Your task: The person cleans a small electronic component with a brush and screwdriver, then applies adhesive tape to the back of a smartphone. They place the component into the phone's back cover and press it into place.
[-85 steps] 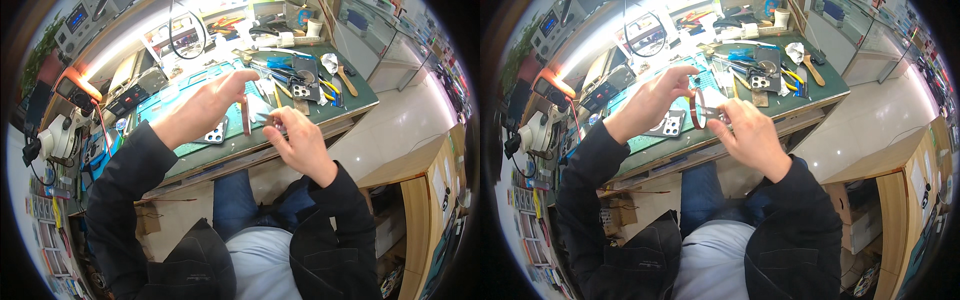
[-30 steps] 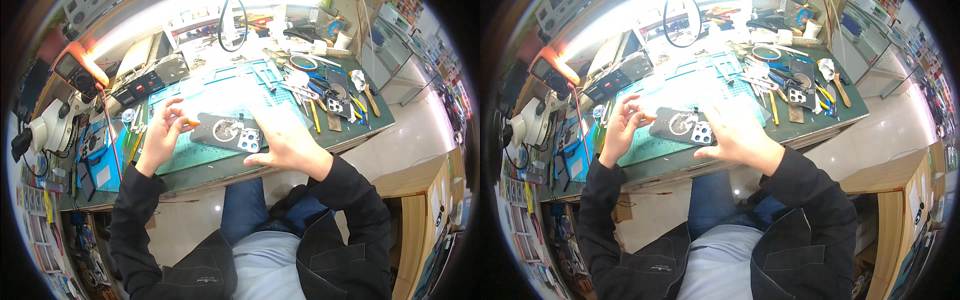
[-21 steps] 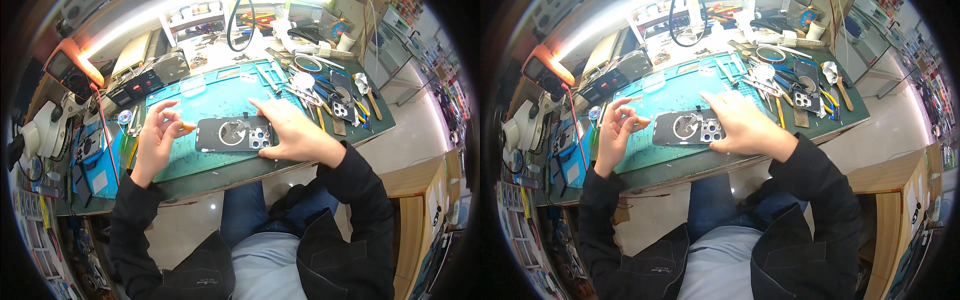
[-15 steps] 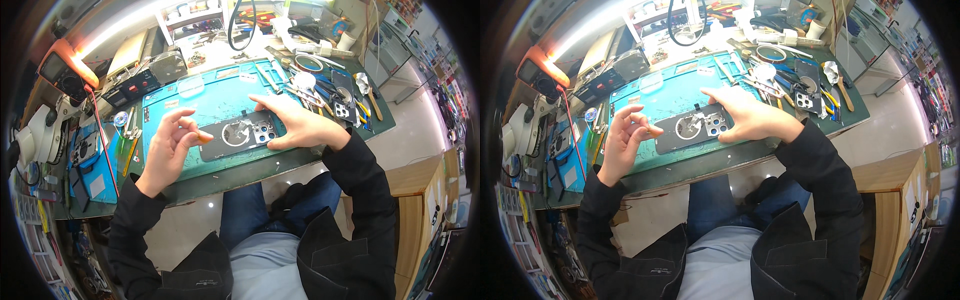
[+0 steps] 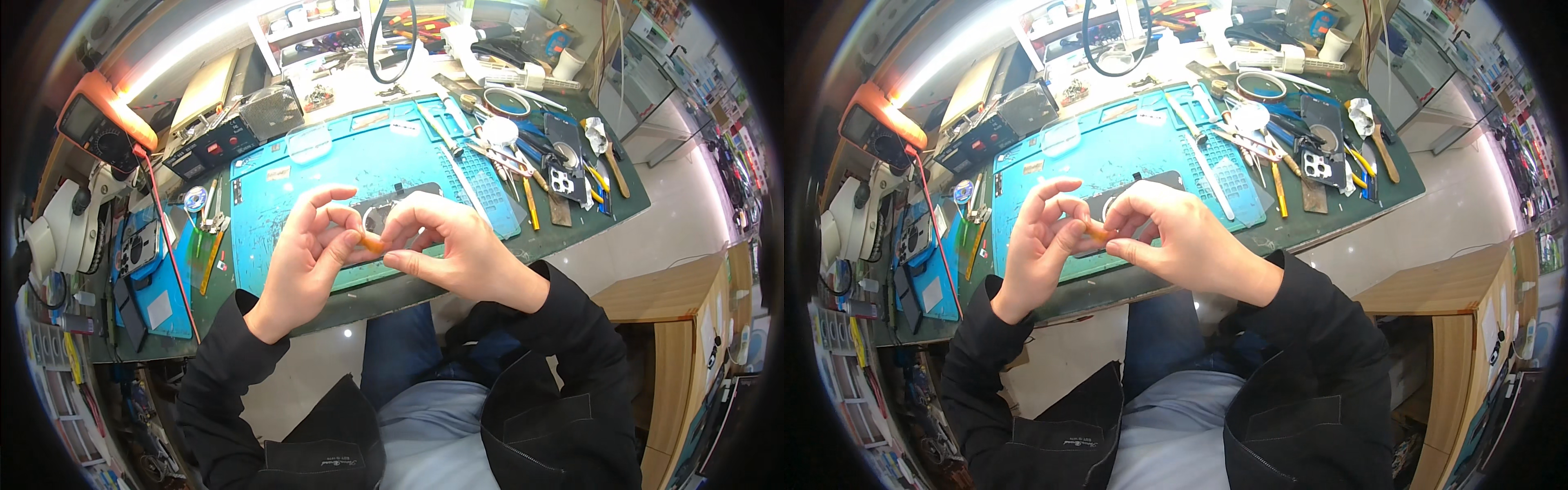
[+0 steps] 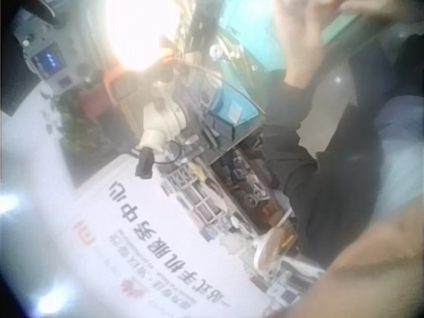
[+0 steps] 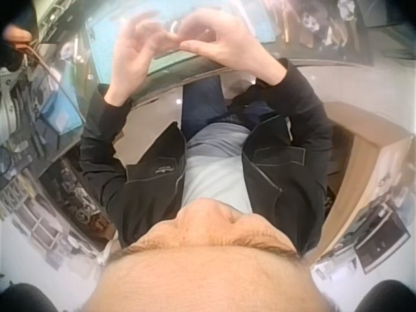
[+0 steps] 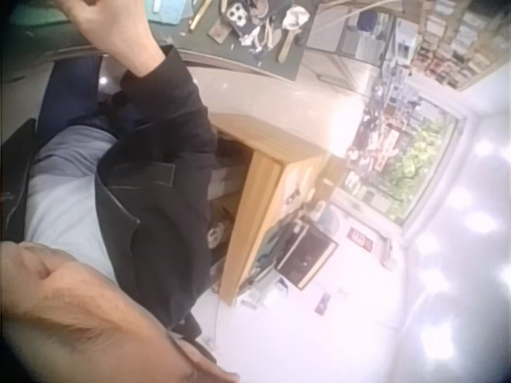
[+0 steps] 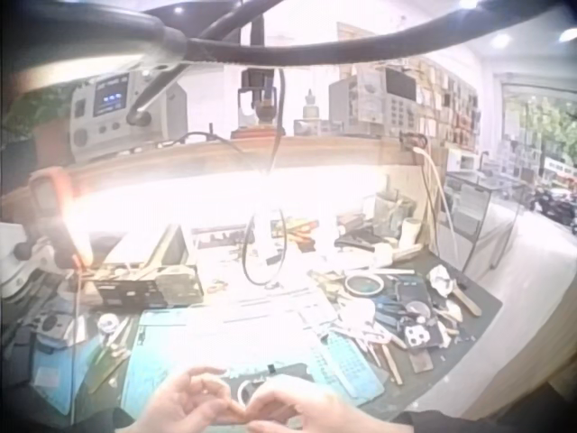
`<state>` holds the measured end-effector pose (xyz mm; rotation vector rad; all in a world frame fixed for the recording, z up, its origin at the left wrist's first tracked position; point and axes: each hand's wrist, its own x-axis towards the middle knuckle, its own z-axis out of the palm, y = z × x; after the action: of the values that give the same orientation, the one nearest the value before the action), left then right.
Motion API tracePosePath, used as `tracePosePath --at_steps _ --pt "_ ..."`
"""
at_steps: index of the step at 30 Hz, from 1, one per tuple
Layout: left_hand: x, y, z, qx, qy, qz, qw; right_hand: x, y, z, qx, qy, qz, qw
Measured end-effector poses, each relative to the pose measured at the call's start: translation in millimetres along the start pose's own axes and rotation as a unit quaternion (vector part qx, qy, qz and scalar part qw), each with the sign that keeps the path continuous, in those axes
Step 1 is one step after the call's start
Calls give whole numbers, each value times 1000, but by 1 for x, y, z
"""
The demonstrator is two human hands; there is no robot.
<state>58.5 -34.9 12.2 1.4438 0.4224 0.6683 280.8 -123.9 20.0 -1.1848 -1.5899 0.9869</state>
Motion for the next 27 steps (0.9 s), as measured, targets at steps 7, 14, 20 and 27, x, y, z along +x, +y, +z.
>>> tracePosePath --at_steps 7,14,20,27 --pt "1 4 2 50 -20 39 998 4 6 -4 10 -4 -28 1000" --pt "24 0 -16 404 -96 330 848 5 4 -15 -352 35 -288 890" --pt "35 -11 -29 497 -141 365 775 6 14 -12 -492 22 -347 798" --pt "41 -20 -32 467 -136 319 813 8 23 -8 -530 10 -340 777"
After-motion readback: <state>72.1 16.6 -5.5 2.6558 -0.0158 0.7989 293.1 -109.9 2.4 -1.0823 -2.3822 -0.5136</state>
